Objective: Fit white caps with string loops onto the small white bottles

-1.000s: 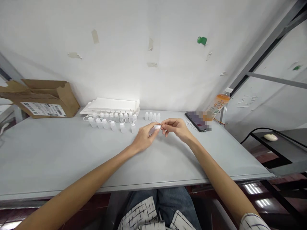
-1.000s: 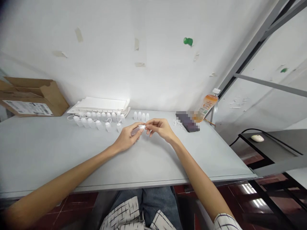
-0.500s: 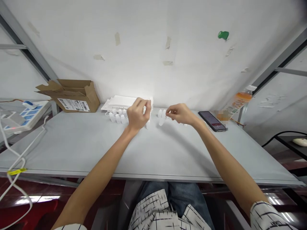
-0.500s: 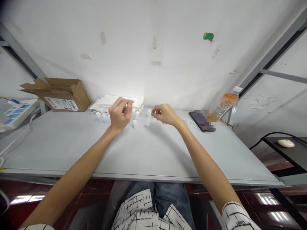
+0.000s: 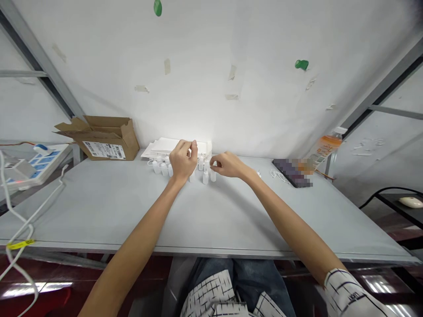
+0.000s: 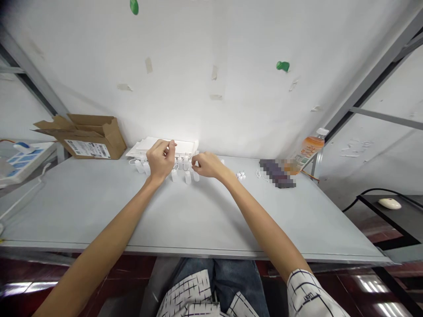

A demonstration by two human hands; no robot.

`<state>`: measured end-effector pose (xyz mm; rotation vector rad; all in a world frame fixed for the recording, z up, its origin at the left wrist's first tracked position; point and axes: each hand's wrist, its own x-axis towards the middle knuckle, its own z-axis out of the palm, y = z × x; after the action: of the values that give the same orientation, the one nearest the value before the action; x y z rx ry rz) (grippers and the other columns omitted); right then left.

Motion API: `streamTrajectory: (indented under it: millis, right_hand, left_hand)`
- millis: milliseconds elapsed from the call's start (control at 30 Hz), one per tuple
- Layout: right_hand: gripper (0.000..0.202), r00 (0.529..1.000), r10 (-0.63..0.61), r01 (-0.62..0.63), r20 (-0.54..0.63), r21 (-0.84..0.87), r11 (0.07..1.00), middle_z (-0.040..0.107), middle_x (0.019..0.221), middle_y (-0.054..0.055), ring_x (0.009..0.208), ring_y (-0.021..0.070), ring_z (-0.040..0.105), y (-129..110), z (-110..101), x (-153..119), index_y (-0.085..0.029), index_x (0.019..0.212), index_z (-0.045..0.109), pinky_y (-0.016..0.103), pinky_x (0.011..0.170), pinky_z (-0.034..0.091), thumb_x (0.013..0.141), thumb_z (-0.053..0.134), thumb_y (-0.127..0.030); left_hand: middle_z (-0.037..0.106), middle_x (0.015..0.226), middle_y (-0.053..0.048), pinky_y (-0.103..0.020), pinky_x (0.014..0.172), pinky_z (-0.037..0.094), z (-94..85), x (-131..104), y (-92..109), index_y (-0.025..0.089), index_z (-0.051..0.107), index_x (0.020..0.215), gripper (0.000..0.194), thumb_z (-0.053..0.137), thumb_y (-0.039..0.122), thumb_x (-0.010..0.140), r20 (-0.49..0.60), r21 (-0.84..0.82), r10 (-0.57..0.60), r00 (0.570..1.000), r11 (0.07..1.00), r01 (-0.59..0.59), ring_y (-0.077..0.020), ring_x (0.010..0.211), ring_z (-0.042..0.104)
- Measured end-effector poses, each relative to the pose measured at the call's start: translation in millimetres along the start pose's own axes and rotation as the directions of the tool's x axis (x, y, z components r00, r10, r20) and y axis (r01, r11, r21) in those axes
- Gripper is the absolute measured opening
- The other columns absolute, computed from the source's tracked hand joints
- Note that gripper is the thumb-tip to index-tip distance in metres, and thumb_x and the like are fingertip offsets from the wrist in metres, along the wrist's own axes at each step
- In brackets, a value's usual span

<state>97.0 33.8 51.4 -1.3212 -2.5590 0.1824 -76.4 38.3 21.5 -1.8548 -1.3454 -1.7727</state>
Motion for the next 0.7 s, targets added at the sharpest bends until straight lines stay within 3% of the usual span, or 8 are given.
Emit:
streamTrajectory:
  millis: [167, 233, 333, 467, 600, 700]
  right_hand:
    - [0.020, 0.989, 0.020, -0.003, -0.146, 0.120, 0.993, 0.068, 0.069, 0.002, 0.063, 0.0139, 0.058, 25.4, -13.8, -6.4, -0.017, 0.097, 0.071, 0.024, 0.063, 0.037, 0.086, 0.056, -0.022]
    - [0.021, 0.963, 0.113, -0.096, -0.245, 0.081, 0.992, 0.070, 0.073, 0.003, 0.068, 0.0155, 0.061, 45.2, -20.1, -12.7, -0.018, 0.099, 0.071, 0.025, 0.065, 0.039, 0.087, 0.054, -0.021]
    - [0.022, 0.883, 0.251, -0.290, -0.396, -0.040, 0.956, 0.073, 0.090, 0.006, 0.081, 0.0195, 0.065, 74.5, -19.3, -24.7, -0.018, 0.099, 0.072, 0.028, 0.067, 0.039, 0.086, 0.054, -0.019]
    - [0.025, 0.917, 0.276, -0.306, -0.289, -0.065, 0.950, 0.072, 0.106, 0.008, 0.092, 0.0210, 0.066, 95.6, 2.6, -33.7, -0.020, 0.108, 0.070, 0.028, 0.070, 0.043, 0.087, 0.058, -0.025]
    - [0.024, 0.927, 0.301, -0.312, -0.224, -0.013, 0.950, 0.073, 0.109, 0.008, 0.096, 0.0215, 0.067, 100.3, 18.8, -31.0, -0.020, 0.108, 0.070, 0.029, 0.078, 0.046, 0.088, 0.057, -0.020]
    - [0.019, 0.921, 0.326, -0.333, -0.214, 0.001, 0.943, 0.075, 0.102, 0.008, 0.096, 0.0236, 0.068, 103.6, 10.7, -36.2, -0.017, 0.100, 0.072, 0.031, 0.080, 0.046, 0.085, 0.060, -0.017]
  left_hand:
    - [0.059, 0.065, -0.002, -0.026, 0.052, 0.031, -6.9, -0.1, 19.4, 0.017, 0.059, 0.065, 0.039, 0.045, 0.035, 0.096, 0.002, -0.061, -0.006, 1.000, 0.998, 0.006, -0.0095, 0.052, 0.044]
    - [0.061, 0.065, -0.003, -0.026, 0.053, 0.034, -10.2, -4.2, 33.6, 0.018, 0.056, 0.062, 0.043, 0.041, 0.036, 0.097, -0.007, -0.156, -0.035, 0.999, 0.987, 0.033, -0.0100, 0.053, 0.048]
    - [0.057, 0.058, -0.003, -0.027, 0.057, 0.040, -12.3, -17.3, 54.6, 0.019, 0.055, 0.061, 0.046, 0.036, 0.037, 0.099, 0.029, -0.273, -0.013, 0.999, 0.962, 0.020, -0.0128, 0.058, 0.053]
    - [0.055, 0.054, -0.003, -0.028, 0.052, 0.038, -6.7, -43.6, 70.7, 0.020, 0.052, 0.057, 0.051, 0.029, 0.039, 0.099, 0.219, -0.331, 0.117, 0.969, 0.943, -0.039, -0.0127, 0.052, 0.050]
    - [0.052, 0.052, -0.002, -0.027, 0.047, 0.031, 3.3, -67.8, 74.8, 0.020, 0.048, 0.052, 0.050, 0.032, 0.035, 0.098, 0.430, -0.359, 0.236, 0.871, 0.930, -0.075, -0.0102, 0.045, 0.041]
    - [0.049, 0.049, -0.001, -0.027, 0.044, 0.027, 9.3, -79.1, 75.1, 0.020, 0.045, 0.049, 0.050, 0.036, 0.034, 0.096, 0.522, -0.353, 0.305, 0.797, 0.927, -0.123, -0.0096, 0.043, 0.037]
